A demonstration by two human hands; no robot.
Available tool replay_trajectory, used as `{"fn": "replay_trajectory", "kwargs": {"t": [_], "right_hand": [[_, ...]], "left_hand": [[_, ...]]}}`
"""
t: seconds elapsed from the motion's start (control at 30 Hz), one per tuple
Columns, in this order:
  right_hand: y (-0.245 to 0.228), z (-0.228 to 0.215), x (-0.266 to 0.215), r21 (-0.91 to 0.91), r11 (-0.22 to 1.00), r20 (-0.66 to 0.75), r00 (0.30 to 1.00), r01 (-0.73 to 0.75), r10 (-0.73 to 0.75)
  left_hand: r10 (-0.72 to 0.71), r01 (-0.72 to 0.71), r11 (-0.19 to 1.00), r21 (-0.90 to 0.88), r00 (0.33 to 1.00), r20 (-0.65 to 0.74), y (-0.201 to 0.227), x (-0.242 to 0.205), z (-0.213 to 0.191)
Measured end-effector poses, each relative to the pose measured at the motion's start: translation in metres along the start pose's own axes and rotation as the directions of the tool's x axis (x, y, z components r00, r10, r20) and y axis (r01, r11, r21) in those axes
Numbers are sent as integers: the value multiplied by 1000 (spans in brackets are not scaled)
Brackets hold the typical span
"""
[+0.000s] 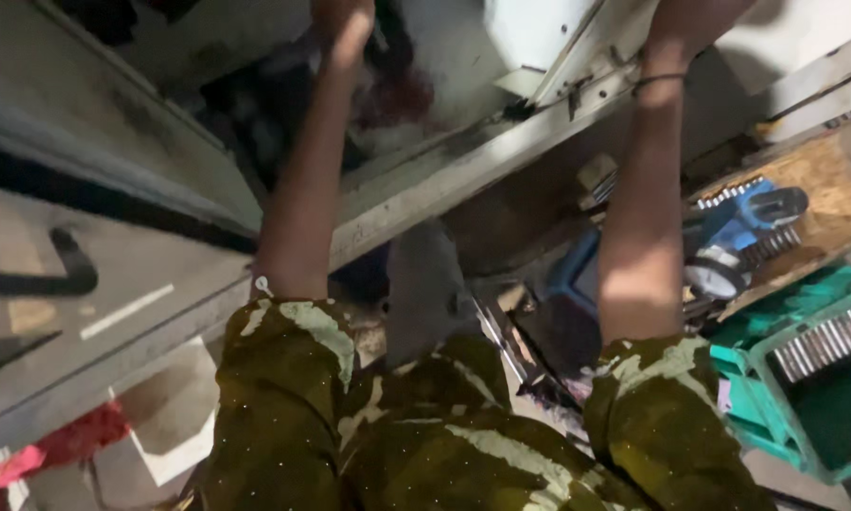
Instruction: The person sits on the floor and handles several cylindrical metal parts, inserting them into a machine and adjusting them with a tool. They open a machine door to access internal components and continue manipulating the parts.
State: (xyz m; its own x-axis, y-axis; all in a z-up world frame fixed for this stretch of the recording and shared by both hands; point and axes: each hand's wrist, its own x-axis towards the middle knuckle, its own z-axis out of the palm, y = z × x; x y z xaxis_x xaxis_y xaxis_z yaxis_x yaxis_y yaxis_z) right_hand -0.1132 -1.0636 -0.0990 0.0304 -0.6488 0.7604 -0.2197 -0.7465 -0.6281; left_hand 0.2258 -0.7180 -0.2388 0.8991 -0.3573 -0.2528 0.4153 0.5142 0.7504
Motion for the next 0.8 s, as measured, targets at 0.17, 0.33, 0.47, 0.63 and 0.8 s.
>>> {"fn": "replay_trajectory", "kwargs": {"t": [0.17,0.33,0.47,0.63,0.8], "right_hand": [[-29,6,23,415,908,2,998,-55,59],[-65,-10,18,366,926,-35,993,-94,114],[-78,-25,12,208,978,18,1000,-21,18],[-52,-18,3,342,932,-26,990,-121,138],[-11,-16,0,342,935,-34,993,-93,111]], "left_hand": [[71,-104,984,-144,973,-218,38,57,31],[114,-239,941,-241,892,-438,38,101,73],[69,-274,912,-306,837,-542,23,125,122],[-115,-226,868,-443,775,-621,26,147,193],[-107,-291,813,-503,776,-621,56,144,205]]}}
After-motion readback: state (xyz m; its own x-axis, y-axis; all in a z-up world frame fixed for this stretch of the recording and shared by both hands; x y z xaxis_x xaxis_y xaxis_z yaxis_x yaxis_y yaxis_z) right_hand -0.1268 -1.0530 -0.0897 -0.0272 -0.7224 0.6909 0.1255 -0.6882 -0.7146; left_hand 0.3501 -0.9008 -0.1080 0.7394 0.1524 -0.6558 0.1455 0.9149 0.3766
